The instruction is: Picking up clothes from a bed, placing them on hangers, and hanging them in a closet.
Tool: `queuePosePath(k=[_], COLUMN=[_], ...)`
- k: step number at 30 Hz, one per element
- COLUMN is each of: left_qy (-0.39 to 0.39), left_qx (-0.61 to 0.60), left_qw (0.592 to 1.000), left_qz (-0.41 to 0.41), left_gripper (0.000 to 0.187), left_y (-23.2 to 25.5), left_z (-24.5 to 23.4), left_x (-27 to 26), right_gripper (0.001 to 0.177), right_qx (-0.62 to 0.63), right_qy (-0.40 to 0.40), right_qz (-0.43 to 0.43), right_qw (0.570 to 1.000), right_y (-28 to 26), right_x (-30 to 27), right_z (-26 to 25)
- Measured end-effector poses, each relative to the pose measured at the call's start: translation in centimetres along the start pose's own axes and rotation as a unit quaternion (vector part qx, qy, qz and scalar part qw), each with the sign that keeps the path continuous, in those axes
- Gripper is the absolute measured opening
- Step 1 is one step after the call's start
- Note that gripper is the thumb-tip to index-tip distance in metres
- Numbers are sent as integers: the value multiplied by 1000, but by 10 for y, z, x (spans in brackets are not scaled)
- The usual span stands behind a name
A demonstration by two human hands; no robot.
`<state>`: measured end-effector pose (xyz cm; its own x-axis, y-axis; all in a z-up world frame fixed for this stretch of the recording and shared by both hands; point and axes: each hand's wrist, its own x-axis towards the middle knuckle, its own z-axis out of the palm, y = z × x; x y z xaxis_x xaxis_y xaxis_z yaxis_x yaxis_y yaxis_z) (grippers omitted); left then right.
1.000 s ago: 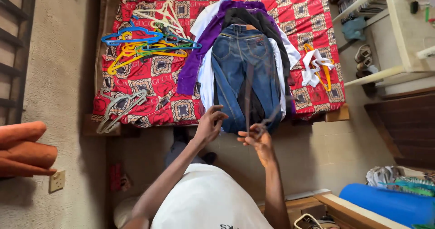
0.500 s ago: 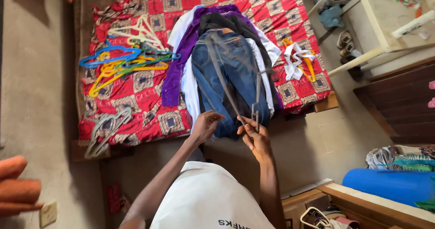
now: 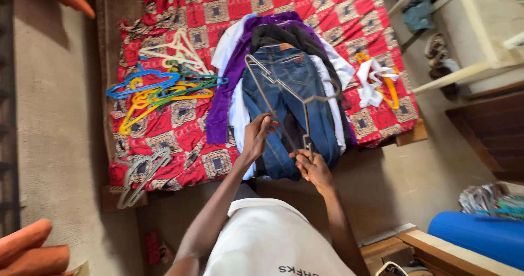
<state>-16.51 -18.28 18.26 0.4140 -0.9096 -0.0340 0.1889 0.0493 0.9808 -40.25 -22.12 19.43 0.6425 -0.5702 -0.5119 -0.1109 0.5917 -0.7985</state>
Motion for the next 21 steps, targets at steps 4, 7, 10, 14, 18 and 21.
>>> queuePosePath(k=[4,7,10,14,18,21], left_qy=[17,28,17,-49,-35,-18], left_qx=[-52,-123,-179,-190,-134,-83], left_qw=[998,992,982,977,988,995], left_qz=[-30,-24,-49,-79,-70,-47], left_gripper=[57,66,76,75,60,52], left_y=[3,13,24,57,65,65], left_z=[-9,-20,-36,-45,-35,-20], left_x=[6,16,16,14,14,18], right_gripper=[20,24,39,49,52,53], right_qx=[-269,-412,-424,-426,-440,-414], right_qy=[109,170,190,221,208,158], right_qz=[-104,-199,-225,-211,-211,-207], right_qw=[951,873,856,852,847,872], right_y=[0,-3,-11,-54,-90,-115], right_x=[14,37,51,57,72,88], right_z=[1,-12,-26,-30,-56,-79])
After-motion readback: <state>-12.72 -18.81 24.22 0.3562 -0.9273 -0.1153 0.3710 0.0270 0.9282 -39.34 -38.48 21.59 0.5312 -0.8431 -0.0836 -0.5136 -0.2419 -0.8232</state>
